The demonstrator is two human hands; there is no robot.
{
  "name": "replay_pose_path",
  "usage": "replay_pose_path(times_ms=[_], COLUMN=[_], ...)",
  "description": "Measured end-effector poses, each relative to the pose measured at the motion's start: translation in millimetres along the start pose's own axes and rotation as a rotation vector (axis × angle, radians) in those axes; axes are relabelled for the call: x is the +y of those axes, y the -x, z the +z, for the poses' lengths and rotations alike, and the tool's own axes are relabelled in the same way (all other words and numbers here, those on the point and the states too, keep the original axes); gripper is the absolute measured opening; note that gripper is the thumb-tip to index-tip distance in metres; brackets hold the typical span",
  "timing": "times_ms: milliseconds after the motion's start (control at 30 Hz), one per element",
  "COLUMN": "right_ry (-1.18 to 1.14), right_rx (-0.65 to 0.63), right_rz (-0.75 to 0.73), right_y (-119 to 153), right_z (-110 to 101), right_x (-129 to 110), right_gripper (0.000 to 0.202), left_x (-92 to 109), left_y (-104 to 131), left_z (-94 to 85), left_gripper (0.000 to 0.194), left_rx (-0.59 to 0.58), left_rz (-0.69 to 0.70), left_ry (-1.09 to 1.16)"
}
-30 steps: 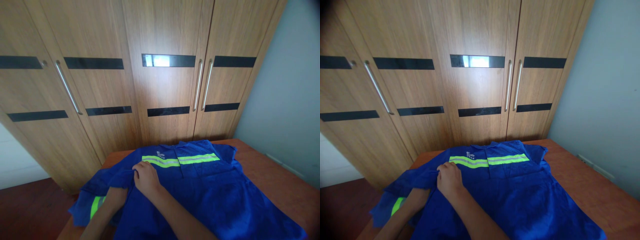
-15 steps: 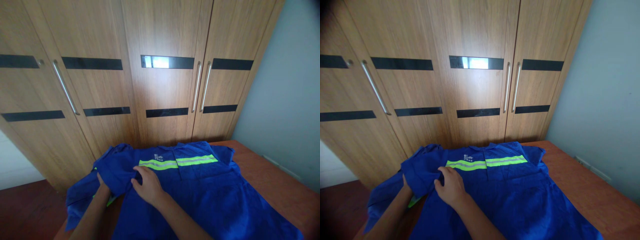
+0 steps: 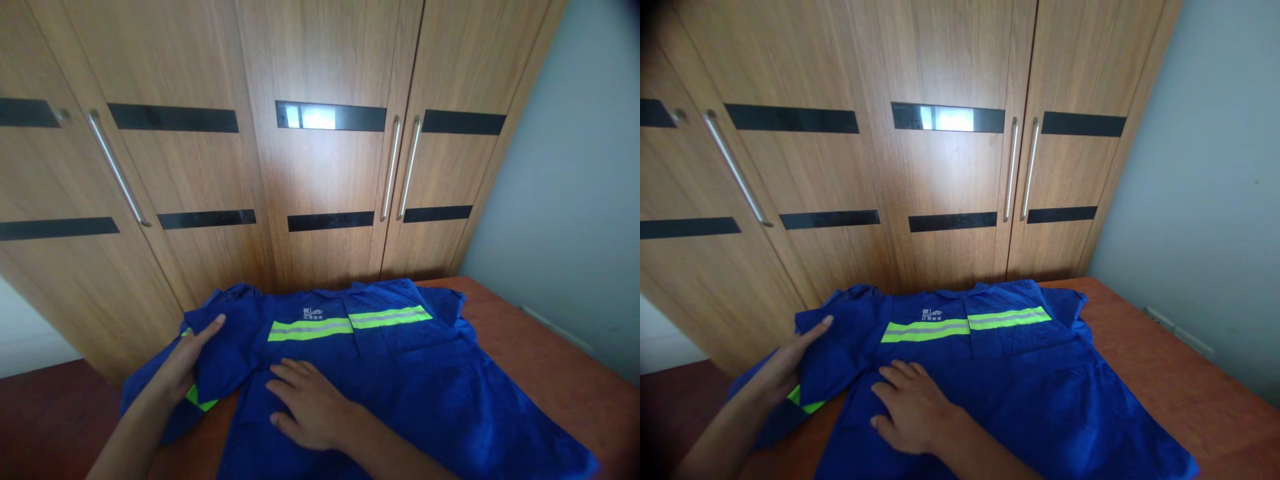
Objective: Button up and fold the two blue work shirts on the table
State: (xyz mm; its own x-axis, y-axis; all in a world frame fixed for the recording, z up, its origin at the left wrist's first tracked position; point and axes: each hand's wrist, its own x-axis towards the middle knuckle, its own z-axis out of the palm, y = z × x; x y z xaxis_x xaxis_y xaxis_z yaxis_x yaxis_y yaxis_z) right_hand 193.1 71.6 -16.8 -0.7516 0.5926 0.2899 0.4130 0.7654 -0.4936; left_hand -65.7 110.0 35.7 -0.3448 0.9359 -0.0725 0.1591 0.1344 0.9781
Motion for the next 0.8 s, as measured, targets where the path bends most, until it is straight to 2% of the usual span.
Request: replay_pose_path(times_ms=[67, 233, 333, 467, 533, 600, 667, 733, 767, 800], right_ry=[0.004, -0.038, -0.099, -0.350, -0.630, -0.995, -1.296, -1.417, -1.418, -1.401], right_rx=[-0.059, -0.103, -0.095, -0.050, 0.035, 0.226, 0.430, 0.514, 0.503, 0.475], right_rz=[-0.015, -0.016, 0.000, 0.125, 0.239, 0.399, 0.557, 0.671, 0.712, 0.739], right_y=[0, 4, 4, -5, -12, -19, -22, -22, -21, -20], right_z=[11, 18, 15, 17, 17, 12, 3, -9, -14, -18], right_x=[0, 3, 4, 11, 19, 33, 52, 73, 83, 92], right_gripper=[0.056, 0.064, 0.066, 0.071, 0.070, 0.063, 0.055, 0.052, 0.049, 0.046], left_x=[0, 2, 13, 36, 44, 45, 36, 19, 8, -3], left_y=[-6, -26, -27, -11, 4, 25, 50, 76, 87, 97], left_z=[2.4, -1.0, -0.4, 12.4, 26.0, 46.1, 71.5, 98.5, 110.6, 120.8], left_gripper=[0.037, 0.023, 0.029, 0.041, 0.046, 0.046, 0.046, 0.049, 0.053, 0.057], left_rx=[-0.046, 0.033, 0.023, -0.065, -0.115, -0.184, -0.312, -0.391, -0.411, -0.481], left_rz=[-0.089, -0.153, -0.089, 0.120, 0.295, 0.506, 0.676, 0.722, 0.712, 0.693], left_ry=[0.068, 0.108, 0.058, -0.076, -0.239, -0.451, -0.657, -0.869, -0.985, -1.098])
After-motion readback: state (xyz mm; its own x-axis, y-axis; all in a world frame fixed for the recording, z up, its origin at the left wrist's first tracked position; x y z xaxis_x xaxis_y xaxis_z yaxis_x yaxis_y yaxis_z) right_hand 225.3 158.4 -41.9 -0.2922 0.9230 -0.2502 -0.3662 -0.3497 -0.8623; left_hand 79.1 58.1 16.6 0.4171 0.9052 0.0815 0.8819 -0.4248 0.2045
